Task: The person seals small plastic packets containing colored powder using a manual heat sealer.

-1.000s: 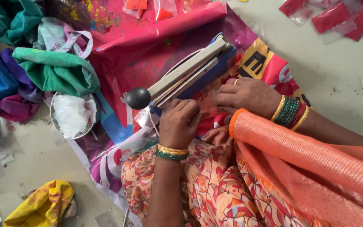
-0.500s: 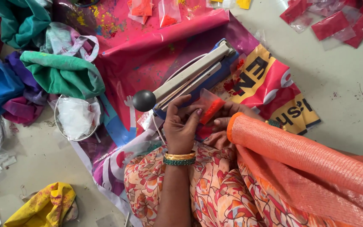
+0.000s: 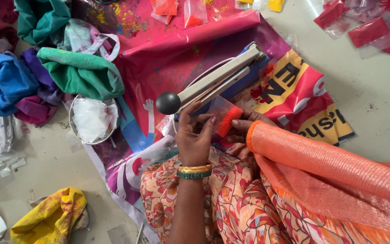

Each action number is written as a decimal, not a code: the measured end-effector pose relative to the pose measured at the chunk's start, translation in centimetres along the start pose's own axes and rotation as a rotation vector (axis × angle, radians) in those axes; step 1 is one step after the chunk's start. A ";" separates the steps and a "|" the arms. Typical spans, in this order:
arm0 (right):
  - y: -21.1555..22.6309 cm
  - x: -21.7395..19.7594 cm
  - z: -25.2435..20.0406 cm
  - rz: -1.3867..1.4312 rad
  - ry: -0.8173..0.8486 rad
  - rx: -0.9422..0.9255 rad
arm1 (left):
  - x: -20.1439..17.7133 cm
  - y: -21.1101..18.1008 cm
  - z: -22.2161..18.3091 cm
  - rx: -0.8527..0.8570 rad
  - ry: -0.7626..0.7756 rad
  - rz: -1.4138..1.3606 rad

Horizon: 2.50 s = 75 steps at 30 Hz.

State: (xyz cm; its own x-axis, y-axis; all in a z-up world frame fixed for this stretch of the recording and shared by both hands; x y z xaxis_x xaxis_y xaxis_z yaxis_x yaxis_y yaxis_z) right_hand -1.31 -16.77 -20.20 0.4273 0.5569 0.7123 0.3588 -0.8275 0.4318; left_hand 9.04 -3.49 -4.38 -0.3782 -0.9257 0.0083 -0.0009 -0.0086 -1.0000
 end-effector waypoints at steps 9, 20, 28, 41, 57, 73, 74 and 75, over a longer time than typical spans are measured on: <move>-0.5 -1.1 3.7 -0.072 -0.012 -0.070 | -6.3 -8.3 -2.5 0.456 -0.452 0.628; 2.6 2.6 5.3 -0.006 -0.020 -0.172 | -2.4 -12.0 8.4 0.566 -0.246 1.108; 4.1 3.7 4.7 -0.008 -0.158 -0.217 | -2.2 -4.8 10.5 0.313 -0.083 1.297; 5.5 3.8 4.8 -0.026 -0.203 -0.285 | -2.9 -2.3 9.7 0.169 -0.098 1.304; 5.3 3.3 4.8 -0.114 -0.167 -0.149 | -4.0 1.6 10.0 0.124 -0.123 1.344; -6.2 -2.8 -4.5 -0.924 0.401 0.088 | -4.0 1.5 9.2 0.210 -0.227 1.307; -5.8 -2.3 -4.5 -0.827 0.406 0.079 | -4.2 1.7 9.2 0.208 -0.239 1.305; -5.5 -1.8 -4.5 -0.730 0.412 0.071 | -4.4 1.8 9.2 0.207 -0.251 1.303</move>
State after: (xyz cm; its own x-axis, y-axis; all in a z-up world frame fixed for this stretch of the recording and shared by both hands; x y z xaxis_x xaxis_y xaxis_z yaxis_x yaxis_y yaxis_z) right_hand -7.82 -13.55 -21.36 -0.2646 0.8687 0.4188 0.4845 -0.2557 0.8366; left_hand 19.20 -2.88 -6.20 0.1823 -0.3469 -0.9200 0.3744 0.8897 -0.2612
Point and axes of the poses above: each hand's wrist, its own z-axis towards the middle knuckle, its own x-axis out of the palm, y = z × x, the point moved 10 cm from there along z, towards the middle knuckle, and after that the axes turned 2 degrees about x, right-handed, at the moved point
